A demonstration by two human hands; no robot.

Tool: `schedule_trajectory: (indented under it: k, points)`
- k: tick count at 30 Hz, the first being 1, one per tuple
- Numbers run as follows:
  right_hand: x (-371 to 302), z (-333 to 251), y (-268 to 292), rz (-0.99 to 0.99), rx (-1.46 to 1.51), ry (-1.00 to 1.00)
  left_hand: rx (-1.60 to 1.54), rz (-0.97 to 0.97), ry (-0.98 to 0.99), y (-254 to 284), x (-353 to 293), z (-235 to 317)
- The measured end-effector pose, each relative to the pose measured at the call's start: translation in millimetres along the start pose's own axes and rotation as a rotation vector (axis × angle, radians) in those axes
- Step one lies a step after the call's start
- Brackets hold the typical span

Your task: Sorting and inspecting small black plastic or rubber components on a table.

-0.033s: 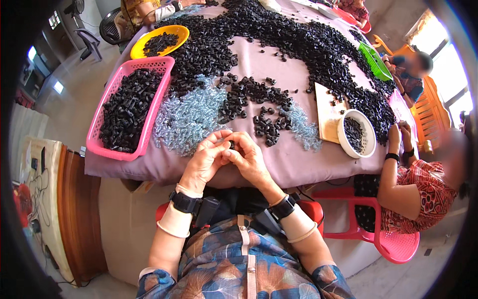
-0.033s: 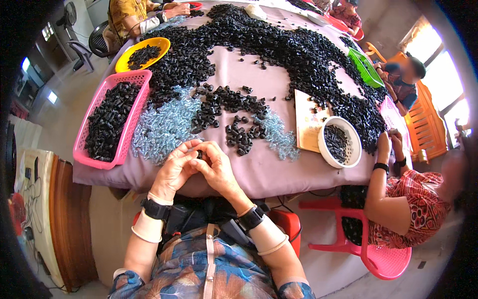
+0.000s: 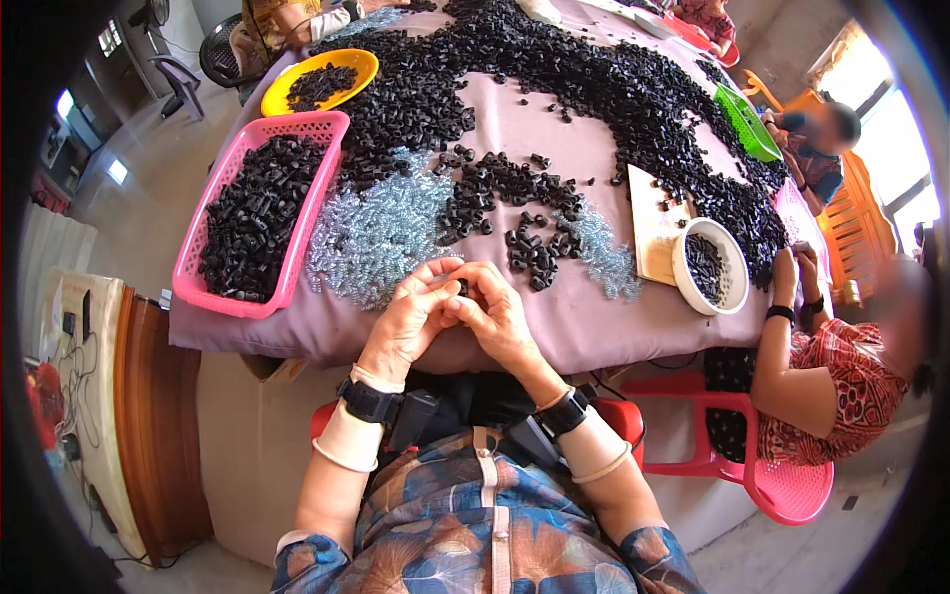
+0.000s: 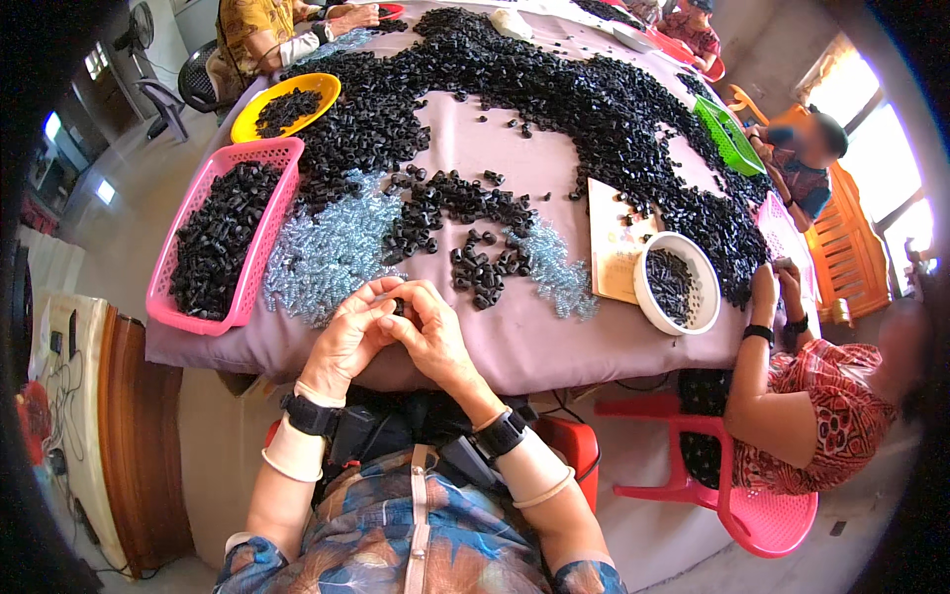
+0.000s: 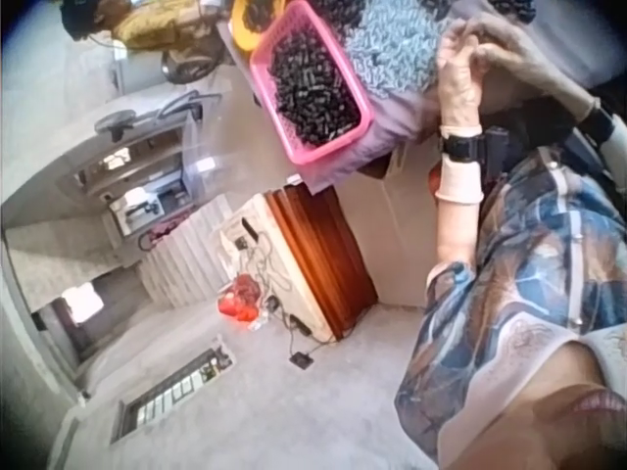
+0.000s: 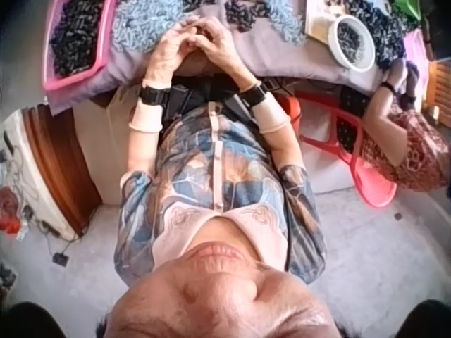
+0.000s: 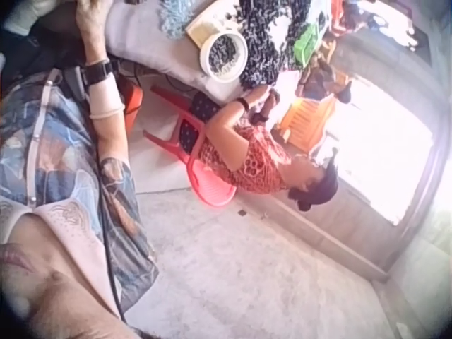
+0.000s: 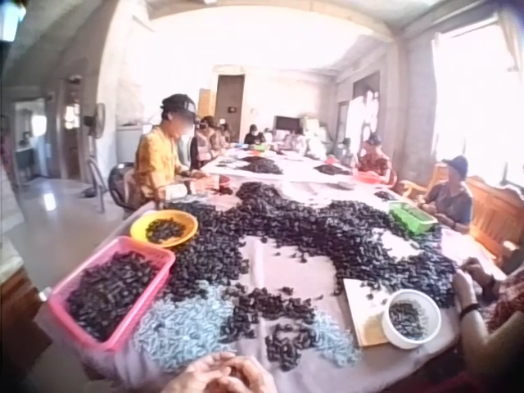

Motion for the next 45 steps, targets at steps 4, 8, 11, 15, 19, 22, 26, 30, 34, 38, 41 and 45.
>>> schedule_trajectory:
  k: [4, 8, 11, 15, 19, 22, 26, 30, 34, 38, 41, 45]
  points:
    - [0.9, -9.6, -1.0, -0.012, -0.234, 0.023, -0.016, 0.015, -0.003, 5.0, 0.5, -1.6]
    - [0.5, -11.7, -2.0, 0.005, -0.214, 0.081, -0.026, 0.025, 0.014, 7.4, -0.3, -3.4]
    - [1.2, -10.7, -0.5, 0.007, -0.189, 0.042, -0.03, 0.02, 0.02, 6.3, 0.2, -2.2]
    - [0.0, -2.9, 0.5, -0.008, -0.105, 0.011, -0.037, 0.032, 0.007, 4.9, -0.5, -3.1]
    - [-0.2, -4.2, -0.2, -0.014, -0.085, -0.006, -0.008, 0.049, -0.008, 10.5, 1.2, -4.2]
    - [-1.1, -5.9, -0.7, -0.012, 0.007, -0.033, -0.021, 0.025, -0.013, 7.3, -0.2, -3.0]
    - [0.0, -8.6, -1.9, -0.026, 0.046, -0.046, -0.072, -0.066, -0.017, 3.9, 0.0, -1.9]
    - [0.2, -0.8, 0.7, -0.033, 0.058, -0.01, -0.027, -0.006, 0.007, -5.7, -1.0, -0.1]
    - [0.5, -5.9, -3.4, -0.021, -0.029, -0.006, -0.054, -0.017, -0.021, 3.0, 2.2, -3.2]
    - [-1.8, 3.4, -2.3, -0.024, 0.063, -0.092, -0.068, -0.018, -0.009, 3.8, 1.1, -3.2]
    - [-2.6, 7.5, -2.4, -0.034, 0.1, -0.198, -0.09, 0.007, -0.011, 2.6, -0.9, -1.4]
    - [-0.9, 4.9, -2.8, -0.024, 0.073, -0.107, -0.098, 0.02, -0.016, 3.2, 1.3, -2.1]
Point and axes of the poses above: each hand's wrist, its own x-axis towards the middle knuckle, its own y-axis out of the back of the hand, z = x × y, the point moved 7 cm from there along x, towards the middle knuckle, and after that the axes turned 1 degree about -z, right-handed, at the moved point
